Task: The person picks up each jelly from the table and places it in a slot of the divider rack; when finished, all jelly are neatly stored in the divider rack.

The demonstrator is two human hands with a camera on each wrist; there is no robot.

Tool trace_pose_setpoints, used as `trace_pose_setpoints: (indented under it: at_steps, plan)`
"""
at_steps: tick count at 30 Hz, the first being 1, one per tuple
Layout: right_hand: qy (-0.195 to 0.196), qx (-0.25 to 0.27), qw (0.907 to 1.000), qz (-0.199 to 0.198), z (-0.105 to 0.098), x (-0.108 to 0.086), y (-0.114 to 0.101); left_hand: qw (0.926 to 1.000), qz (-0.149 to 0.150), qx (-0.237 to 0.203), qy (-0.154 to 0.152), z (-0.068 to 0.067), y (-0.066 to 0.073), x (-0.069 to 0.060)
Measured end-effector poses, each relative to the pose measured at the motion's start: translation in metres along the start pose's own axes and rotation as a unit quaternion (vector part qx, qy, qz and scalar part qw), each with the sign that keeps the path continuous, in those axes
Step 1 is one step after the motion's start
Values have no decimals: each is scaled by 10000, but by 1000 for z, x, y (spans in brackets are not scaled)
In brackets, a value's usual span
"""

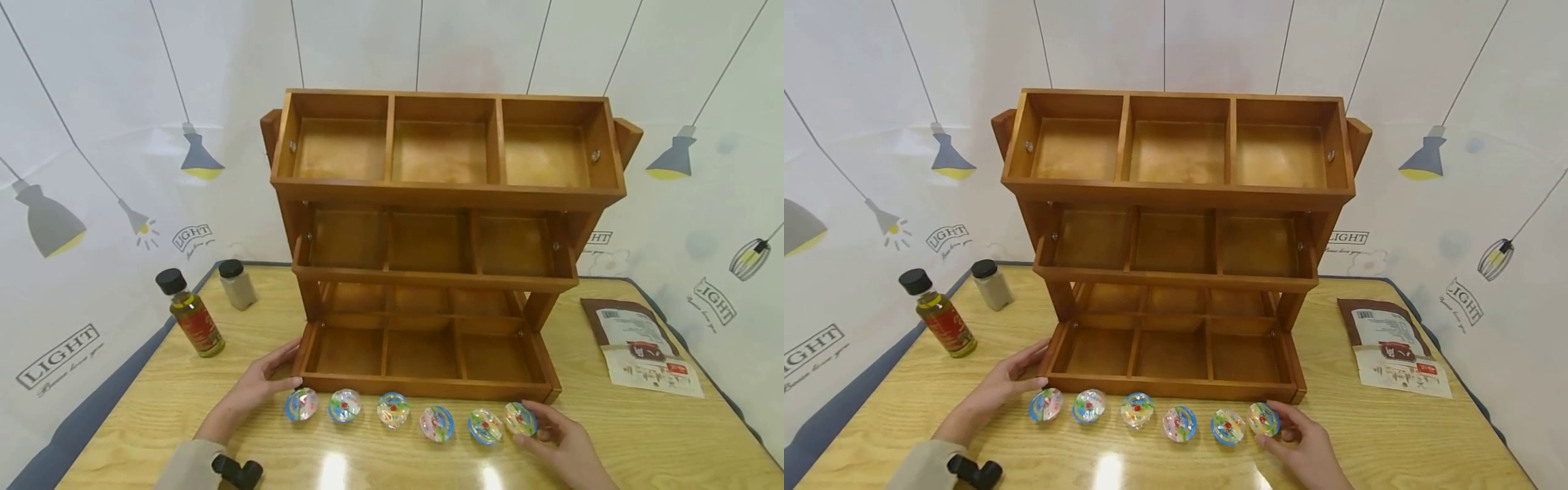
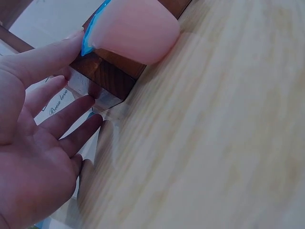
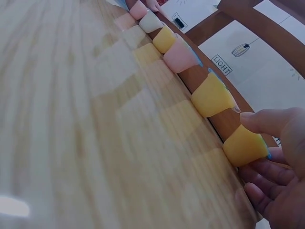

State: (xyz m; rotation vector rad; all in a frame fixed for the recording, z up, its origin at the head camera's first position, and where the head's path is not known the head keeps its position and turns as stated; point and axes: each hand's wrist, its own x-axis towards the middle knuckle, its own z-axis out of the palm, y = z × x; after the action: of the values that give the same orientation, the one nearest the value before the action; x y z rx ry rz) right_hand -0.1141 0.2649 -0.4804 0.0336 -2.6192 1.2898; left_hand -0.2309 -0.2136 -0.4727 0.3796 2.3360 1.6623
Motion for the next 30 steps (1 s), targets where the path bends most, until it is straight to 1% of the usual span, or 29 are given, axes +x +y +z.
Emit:
trace_pose_setpoints:
  at_steps: [7, 9, 14, 17, 18, 20, 22, 25, 27, 30]
  plan:
    - [-116, 129, 9995, 256, 3, -2, -1, 10000, -5, -60, -15, -1, -1, -4]
    - [-147, 292, 9992, 248, 3, -1, -2, 10000, -2, -68, -24, -3, 0, -4]
    - [-37, 656, 9976, 198, 1, 0, -7, 9999, -64, -61, -90, -5, 0, -5]
    - [94, 809, 9965, -172, -1, 3, -13, 9999, -54, -39, -95, -5, -1, -6]
    - [143, 867, 9955, -359, -1, 5, -16, 9999, -40, -32, -92, -5, -1, -6]
    - [211, 948, 9915, -862, -2, 9, -24, 10000, -17, -27, -94, -4, -2, -6]
    - [171, 989, 9877, -1199, -1, 15, -33, 10000, -13, -21, -88, -3, -3, -5]
    - [-77, 926, 9847, -1474, 1, 26, -51, 10000, -18, -26, -86, -3, -3, -2]
    - [-346, 913, 9836, -1514, 4, 36, -64, 10000, -21, -39, -82, -2, -3, -1]
    - [-724, 947, 9817, -1486, 18, 49, -82, 9999, -20, -60, -144, -3, -1, -1]
